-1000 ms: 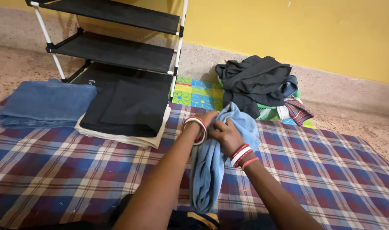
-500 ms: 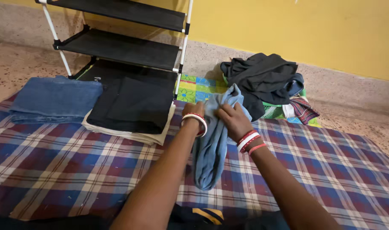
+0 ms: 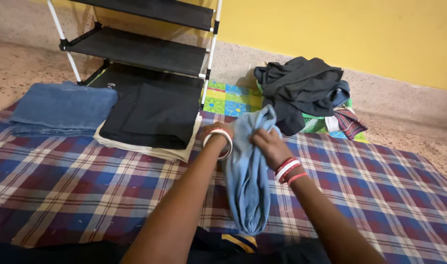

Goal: The person folds a black shirt and then a pair of light blue jeans on a plaid mattress. They smooth the fabric and fold the items into neat rectangles, placing the finished shirt on a stack of folded clothes.

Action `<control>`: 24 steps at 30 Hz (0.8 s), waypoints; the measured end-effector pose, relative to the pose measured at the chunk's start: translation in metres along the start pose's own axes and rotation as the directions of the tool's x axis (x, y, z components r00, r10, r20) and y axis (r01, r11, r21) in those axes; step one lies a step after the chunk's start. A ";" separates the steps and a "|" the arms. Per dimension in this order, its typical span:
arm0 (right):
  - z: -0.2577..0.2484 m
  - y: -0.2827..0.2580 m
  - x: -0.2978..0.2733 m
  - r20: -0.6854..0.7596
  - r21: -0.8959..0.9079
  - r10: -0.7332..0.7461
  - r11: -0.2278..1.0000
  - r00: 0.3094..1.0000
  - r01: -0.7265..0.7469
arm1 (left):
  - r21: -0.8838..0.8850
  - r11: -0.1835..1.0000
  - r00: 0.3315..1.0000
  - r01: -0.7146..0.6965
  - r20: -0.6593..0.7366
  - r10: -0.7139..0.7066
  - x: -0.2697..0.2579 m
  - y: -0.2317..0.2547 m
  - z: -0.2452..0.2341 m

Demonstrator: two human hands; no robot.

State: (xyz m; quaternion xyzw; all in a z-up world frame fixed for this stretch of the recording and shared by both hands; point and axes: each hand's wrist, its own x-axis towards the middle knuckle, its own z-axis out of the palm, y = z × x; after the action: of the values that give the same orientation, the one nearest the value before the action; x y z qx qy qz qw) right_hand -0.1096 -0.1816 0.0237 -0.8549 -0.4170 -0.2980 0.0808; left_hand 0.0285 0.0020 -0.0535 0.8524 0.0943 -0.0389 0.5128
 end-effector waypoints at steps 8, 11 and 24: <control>0.043 -0.008 -0.013 0.157 0.431 0.050 0.895 0.986 -0.114 | 0.165 0.983 0.967 -0.082 -0.227 0.118 -0.006 -0.010 0.009; 0.059 -0.011 -0.022 0.290 0.544 0.056 0.812 0.955 -0.213 | 0.146 0.966 0.960 -0.212 -0.153 0.234 -0.014 -0.004 0.004; 0.106 0.036 -0.057 0.460 0.755 0.694 0.023 0.554 -0.655 | 0.166 0.979 0.993 -0.118 0.051 0.111 -0.032 -0.063 0.000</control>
State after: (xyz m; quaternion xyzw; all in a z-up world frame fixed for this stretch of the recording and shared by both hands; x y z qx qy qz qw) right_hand -0.0626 -0.2018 -0.0908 -0.7607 -0.0468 0.0241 0.6470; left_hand -0.0150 0.0269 -0.1030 0.8958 0.0308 -0.0351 0.4421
